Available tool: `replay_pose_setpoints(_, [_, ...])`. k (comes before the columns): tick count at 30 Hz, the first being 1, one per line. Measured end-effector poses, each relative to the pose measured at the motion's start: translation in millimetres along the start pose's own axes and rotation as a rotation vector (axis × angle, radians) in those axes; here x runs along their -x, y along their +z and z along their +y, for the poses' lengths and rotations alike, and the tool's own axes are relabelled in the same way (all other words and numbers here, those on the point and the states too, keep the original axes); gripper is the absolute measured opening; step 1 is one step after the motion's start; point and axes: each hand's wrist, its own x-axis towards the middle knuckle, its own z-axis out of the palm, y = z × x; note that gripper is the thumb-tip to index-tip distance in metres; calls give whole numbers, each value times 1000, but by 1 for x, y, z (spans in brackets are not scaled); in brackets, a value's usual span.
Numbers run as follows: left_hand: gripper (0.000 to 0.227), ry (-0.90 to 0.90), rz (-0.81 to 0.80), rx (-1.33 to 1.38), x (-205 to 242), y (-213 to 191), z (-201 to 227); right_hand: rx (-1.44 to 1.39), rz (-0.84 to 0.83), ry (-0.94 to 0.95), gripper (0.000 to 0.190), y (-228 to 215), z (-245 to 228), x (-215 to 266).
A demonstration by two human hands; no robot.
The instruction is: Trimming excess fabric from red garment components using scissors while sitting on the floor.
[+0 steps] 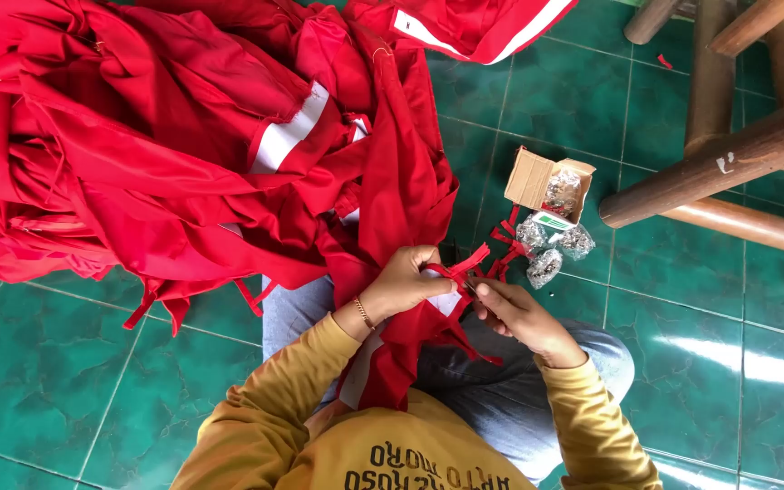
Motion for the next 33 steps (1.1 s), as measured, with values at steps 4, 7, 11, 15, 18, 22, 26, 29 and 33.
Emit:
replay_pose_setpoints(4, [20, -5, -4, -5, -3, 0, -3, -7, 63, -27, 39, 13, -13, -9])
replay_pose_setpoints(7, [20, -13, 2, -6, -6, 0, -11, -19, 101, 1, 36, 22, -25, -8])
replay_pose_setpoints(11, [19, -54, -13, -27, -8, 0, -11, -50, 118, -28, 32, 24, -23, -12])
replay_pose_setpoints(15, [18, -79, -30, -32, -9, -1, -7, -44, 141, -91, 30, 22, -4, -17])
replay_pose_setpoints(18, [17, -107, -28, -25, -7, -5, 2, -52, 158, -140, 33, 25, 16, -21])
replay_pose_setpoints(22, [15, -120, -38, -31, -10, -8, -4, -83, 186, -159, 35, 28, 20, -20])
replay_pose_setpoints(26, [16, -157, -83, -52, -11, -5, -2, -86, 176, -154, 37, 32, 8, -17])
replay_pose_setpoints(29, [17, -173, -113, -65, -12, -4, -5, -57, 171, -181, 40, 31, 7, -19])
replay_pose_setpoints(33, [20, -200, -143, -67, -15, -6, -19, 21, 173, -274, 42, 32, 27, -26])
